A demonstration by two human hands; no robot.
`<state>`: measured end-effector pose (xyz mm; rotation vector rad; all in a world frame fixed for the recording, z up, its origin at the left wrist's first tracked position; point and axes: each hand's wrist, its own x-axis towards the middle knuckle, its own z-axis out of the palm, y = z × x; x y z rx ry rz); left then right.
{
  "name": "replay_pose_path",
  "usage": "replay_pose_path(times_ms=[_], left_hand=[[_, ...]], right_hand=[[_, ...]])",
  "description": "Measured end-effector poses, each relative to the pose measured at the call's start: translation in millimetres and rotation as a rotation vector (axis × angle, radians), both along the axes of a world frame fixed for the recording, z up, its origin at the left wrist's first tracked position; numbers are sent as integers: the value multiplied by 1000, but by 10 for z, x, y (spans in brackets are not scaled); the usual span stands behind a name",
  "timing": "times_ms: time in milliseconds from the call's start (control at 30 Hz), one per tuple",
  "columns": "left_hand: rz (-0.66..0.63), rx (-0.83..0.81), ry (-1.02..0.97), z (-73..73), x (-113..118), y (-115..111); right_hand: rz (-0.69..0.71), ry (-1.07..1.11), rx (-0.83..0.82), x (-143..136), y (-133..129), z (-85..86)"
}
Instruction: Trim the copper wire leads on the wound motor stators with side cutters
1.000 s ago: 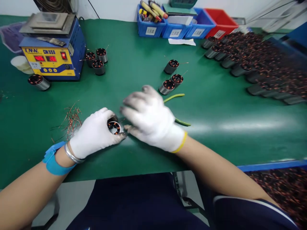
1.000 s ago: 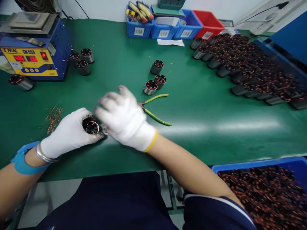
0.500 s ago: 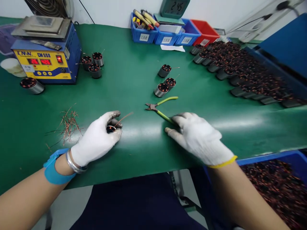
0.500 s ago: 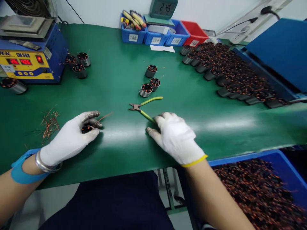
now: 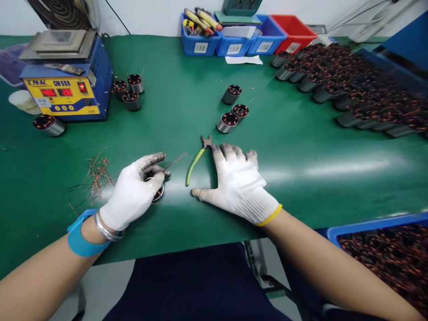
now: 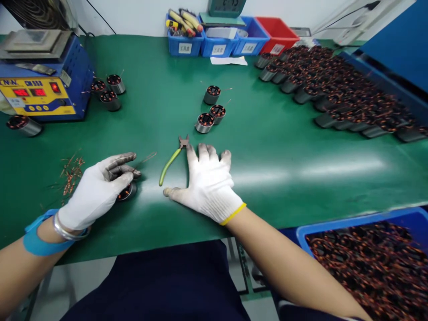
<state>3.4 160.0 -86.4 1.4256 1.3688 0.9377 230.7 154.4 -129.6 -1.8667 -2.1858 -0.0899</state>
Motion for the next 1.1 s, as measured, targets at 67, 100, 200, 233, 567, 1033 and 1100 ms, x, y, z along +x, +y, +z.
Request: replay_pose_path(times_ms=[67,100,200,233,567,1033,1100], left_hand=[[37,2,-4,0,14,-5],[51,1,-3,0,19,-7],[57,5,1,-3,26,-4],[52,8,-1,-5,25,-2],[58,77,26,-33,-14,15],[79,30,48,25,-68,23],[73,23,26,18,-84,26]], right_hand=[[66,-24,-45,-93,-11,90],[101,-31,-62,-117,-5,128],[134,-3,-37,-175,68,188],[124,19,-18,-208,109,192],[275,123,22,-567,396,189],[144,-74,-202,-247,273,440],[83,-100,-163,-236,301,377]])
